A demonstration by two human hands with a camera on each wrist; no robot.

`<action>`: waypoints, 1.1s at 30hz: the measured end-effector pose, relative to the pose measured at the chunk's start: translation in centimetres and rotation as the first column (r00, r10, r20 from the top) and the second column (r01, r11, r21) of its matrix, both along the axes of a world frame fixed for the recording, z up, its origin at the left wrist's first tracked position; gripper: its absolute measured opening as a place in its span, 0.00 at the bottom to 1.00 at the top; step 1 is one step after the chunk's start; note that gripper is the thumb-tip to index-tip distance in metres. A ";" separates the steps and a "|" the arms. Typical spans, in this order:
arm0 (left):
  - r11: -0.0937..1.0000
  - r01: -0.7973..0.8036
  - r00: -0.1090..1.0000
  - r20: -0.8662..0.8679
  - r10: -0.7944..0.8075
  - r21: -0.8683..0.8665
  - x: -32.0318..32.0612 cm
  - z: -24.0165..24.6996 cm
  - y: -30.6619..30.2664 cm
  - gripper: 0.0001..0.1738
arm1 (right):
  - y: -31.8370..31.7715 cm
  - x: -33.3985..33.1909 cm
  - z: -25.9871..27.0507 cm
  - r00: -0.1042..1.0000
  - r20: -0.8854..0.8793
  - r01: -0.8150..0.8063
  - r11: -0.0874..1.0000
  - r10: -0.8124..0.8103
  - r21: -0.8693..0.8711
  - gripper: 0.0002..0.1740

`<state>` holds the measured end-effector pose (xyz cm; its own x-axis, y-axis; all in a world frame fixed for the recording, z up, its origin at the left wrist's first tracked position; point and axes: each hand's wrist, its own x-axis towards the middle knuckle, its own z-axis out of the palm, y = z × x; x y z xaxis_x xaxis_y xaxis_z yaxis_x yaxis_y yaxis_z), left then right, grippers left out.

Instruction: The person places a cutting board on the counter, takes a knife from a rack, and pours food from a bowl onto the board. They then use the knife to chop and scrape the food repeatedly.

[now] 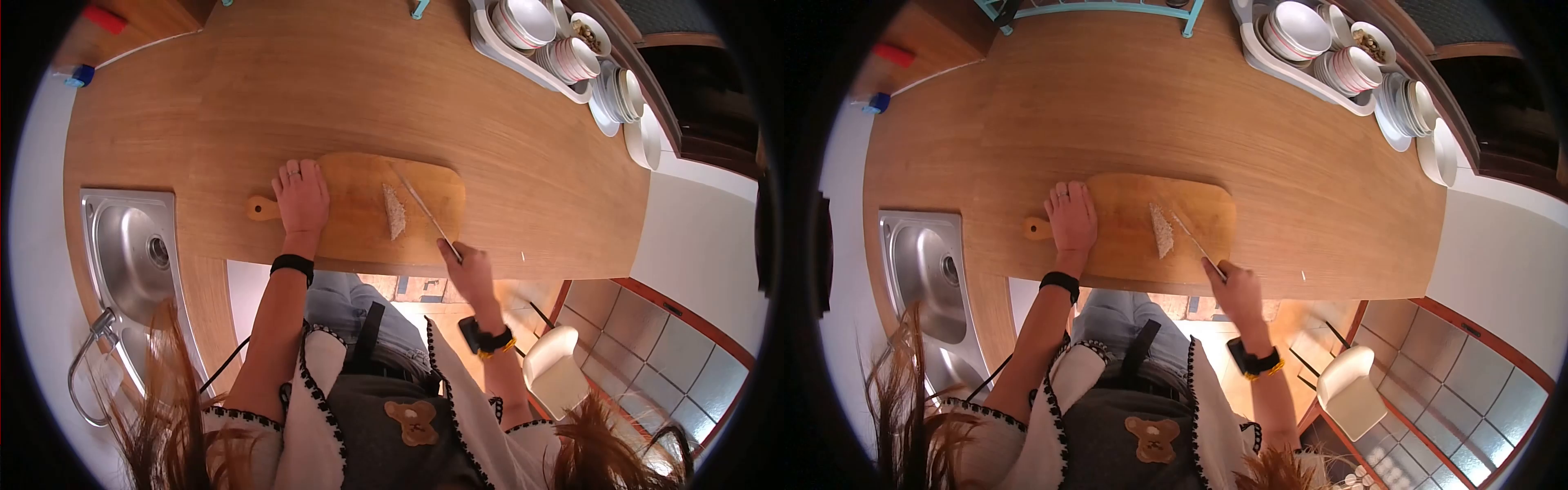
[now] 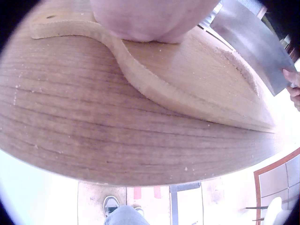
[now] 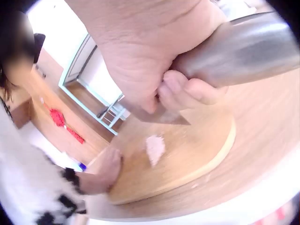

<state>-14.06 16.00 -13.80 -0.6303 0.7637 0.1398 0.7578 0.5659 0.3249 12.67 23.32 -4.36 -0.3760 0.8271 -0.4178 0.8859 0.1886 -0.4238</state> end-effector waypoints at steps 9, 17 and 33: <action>1.000 0.010 0.999 -0.043 -0.010 -0.003 -0.1 -0.3 -0.1 0.07 | 7.6 -1.4 -1.9 0.901 0.137 -0.433 0.869 0.411 0.238 0.16; 1.000 0.013 1.000 -0.014 -0.013 0.013 0.0 -0.3 -0.1 0.08 | 7.5 1.1 -2.2 0.769 0.253 -0.632 0.758 0.588 0.161 0.12; 1.000 0.018 0.998 -0.054 -0.017 0.018 -0.1 -0.5 -0.1 0.07 | 3.7 1.9 0.2 0.845 0.004 -0.520 0.823 0.535 -0.229 0.30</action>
<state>-14.11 15.95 -14.26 -0.6081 0.7715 0.1871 0.7841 0.5469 0.2934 14.55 27.04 -4.15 -0.6951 0.4000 -0.5973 0.7038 0.5480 -0.4521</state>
